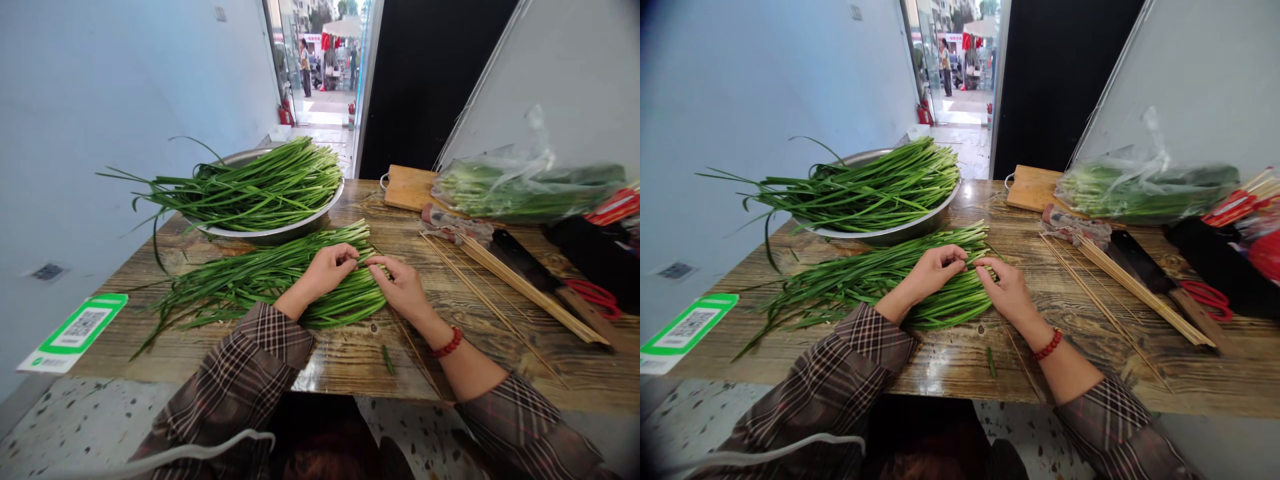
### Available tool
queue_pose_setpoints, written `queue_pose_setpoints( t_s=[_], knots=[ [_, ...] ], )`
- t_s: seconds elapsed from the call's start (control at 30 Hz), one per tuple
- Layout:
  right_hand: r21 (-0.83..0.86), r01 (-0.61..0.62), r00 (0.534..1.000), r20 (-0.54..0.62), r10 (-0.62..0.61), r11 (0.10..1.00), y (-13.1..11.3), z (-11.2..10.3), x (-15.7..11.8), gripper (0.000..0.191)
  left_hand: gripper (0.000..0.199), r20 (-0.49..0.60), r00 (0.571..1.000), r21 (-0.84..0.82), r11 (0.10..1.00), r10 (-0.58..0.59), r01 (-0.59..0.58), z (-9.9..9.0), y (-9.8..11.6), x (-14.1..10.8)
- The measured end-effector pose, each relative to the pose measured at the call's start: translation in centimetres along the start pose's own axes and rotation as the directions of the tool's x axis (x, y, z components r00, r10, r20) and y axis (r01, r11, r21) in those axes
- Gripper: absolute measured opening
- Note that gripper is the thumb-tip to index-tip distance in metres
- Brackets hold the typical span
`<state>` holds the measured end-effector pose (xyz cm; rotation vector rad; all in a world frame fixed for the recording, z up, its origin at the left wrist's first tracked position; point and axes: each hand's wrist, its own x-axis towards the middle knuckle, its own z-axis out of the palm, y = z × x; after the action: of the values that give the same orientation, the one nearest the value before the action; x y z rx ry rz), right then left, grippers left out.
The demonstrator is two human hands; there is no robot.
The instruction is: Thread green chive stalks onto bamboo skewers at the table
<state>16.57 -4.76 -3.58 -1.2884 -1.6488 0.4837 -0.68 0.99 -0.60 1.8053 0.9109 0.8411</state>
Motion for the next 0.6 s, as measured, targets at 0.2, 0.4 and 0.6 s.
queue_pose_setpoints(
  t_s=[0.2,0.4,0.6],
  knots=[
    [0.007,0.011,1.0,0.0,-0.011,1.0,0.3,0.07,0.02,0.021,0.008,0.0,1.0,0.033,0.999,0.013,-0.013,-0.1,0.05,-0.02],
    [0.001,0.003,1.0,-0.002,-0.003,1.0,0.39,0.09,0.03,0.022,0.01,0.011,1.0,0.054,0.998,0.027,-0.027,-0.15,0.11,-0.12],
    [-0.008,-0.08,0.997,-0.021,0.08,0.997,0.27,0.1,-0.17,0.033,0.012,0.041,0.999,0.087,0.996,0.033,-0.037,-0.33,0.22,-0.03]
  ],
)
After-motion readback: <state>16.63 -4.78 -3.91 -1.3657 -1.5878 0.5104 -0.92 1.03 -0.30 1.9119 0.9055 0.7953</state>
